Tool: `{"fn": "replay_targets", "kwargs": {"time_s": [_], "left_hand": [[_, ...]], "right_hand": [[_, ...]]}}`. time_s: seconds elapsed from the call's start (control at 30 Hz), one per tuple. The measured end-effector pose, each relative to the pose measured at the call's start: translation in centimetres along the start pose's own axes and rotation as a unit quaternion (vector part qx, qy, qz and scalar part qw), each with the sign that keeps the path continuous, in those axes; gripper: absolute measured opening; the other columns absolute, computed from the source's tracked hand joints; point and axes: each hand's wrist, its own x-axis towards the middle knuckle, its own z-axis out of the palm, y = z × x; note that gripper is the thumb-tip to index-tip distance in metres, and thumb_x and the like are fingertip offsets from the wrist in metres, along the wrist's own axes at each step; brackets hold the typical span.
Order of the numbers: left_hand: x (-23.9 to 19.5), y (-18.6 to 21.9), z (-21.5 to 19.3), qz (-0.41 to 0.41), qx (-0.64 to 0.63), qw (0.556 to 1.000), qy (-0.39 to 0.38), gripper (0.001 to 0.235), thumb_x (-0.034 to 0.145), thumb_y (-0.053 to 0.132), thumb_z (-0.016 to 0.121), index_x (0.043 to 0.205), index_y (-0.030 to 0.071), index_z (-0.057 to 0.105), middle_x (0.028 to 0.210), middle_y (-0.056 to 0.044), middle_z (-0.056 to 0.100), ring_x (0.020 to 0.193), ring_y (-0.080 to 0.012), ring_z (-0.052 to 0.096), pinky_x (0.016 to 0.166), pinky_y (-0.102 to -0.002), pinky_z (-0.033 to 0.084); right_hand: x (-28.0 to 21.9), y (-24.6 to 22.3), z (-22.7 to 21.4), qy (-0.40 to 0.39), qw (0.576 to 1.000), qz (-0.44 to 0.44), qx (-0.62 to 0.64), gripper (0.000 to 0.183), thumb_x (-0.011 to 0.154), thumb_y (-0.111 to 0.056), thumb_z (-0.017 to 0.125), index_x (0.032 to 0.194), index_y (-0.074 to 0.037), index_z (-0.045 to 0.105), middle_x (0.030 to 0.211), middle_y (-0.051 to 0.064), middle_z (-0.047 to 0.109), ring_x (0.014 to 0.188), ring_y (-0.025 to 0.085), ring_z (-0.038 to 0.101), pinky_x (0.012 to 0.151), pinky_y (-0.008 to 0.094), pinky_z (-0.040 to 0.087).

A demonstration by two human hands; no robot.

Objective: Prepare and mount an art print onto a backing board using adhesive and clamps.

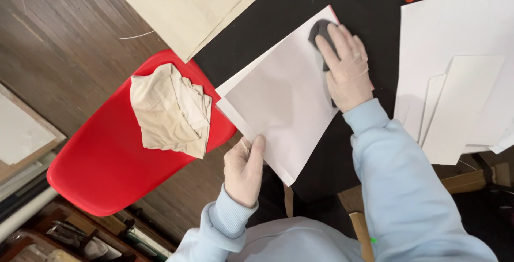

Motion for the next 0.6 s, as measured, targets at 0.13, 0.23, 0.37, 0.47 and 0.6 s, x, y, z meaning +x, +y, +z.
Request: {"fn": "replay_targets", "kwargs": {"time_s": [0.13,0.23,0.37,0.47,0.6], "left_hand": [[0.1,-0.9,-0.3,0.016,0.036,0.999,0.002,0.027,0.106,0.018,0.057,0.097,-0.005,0.069,0.072,0.001,0.063,0.066,-0.0024,0.050,0.059,-0.023,0.045],[0.0,-1.8,-0.5,-0.012,0.026,1.000,0.009,0.026,0.103,0.018,0.057,0.096,-0.003,0.070,0.070,0.002,0.064,0.063,-0.0023,0.051,0.057,-0.022,0.046],[0.3,-1.7,-0.4,0.007,0.068,0.998,0.018,0.034,0.106,0.019,0.061,0.080,-0.003,0.060,0.063,0.002,0.054,0.061,-0.0035,0.044,0.054,-0.024,0.042],[0.7,-1.1,-0.2,0.003,0.047,0.999,0.017,0.027,0.103,0.019,0.058,0.083,0.001,0.064,0.065,0.004,0.057,0.062,-0.0023,0.046,0.055,-0.023,0.042],[0.8,-2.5,-0.5,0.001,0.076,0.997,0.027,0.033,0.106,0.019,0.061,0.083,-0.005,0.063,0.066,0.001,0.057,0.063,-0.0038,0.046,0.056,-0.024,0.043]], "right_hand": [[1.3,0.1,1.4,0.004,1.000,0.008,-0.025,0.067,0.090,0.014,0.055,0.153,-0.005,0.053,0.164,0.016,0.037,0.154,0.037,0.034,0.128,0.054,0.027],[2.1,-0.4,1.5,-0.007,0.997,0.023,-0.068,0.067,0.092,0.015,0.055,0.156,-0.005,0.050,0.166,0.016,0.036,0.155,0.035,0.034,0.129,0.053,0.026],[2.2,-0.9,1.5,-0.008,0.997,0.008,-0.075,0.068,0.090,0.013,0.056,0.155,-0.004,0.049,0.164,0.018,0.036,0.154,0.036,0.033,0.128,0.053,0.026],[2.4,-1.0,2.1,-0.001,0.997,-0.005,-0.077,0.068,0.091,0.013,0.057,0.156,-0.006,0.049,0.164,0.017,0.037,0.154,0.035,0.033,0.128,0.053,0.026],[1.9,-1.2,3.3,-0.007,0.997,-0.015,-0.076,0.068,0.092,0.014,0.057,0.155,-0.009,0.051,0.165,0.016,0.038,0.154,0.034,0.034,0.129,0.051,0.026]]}}
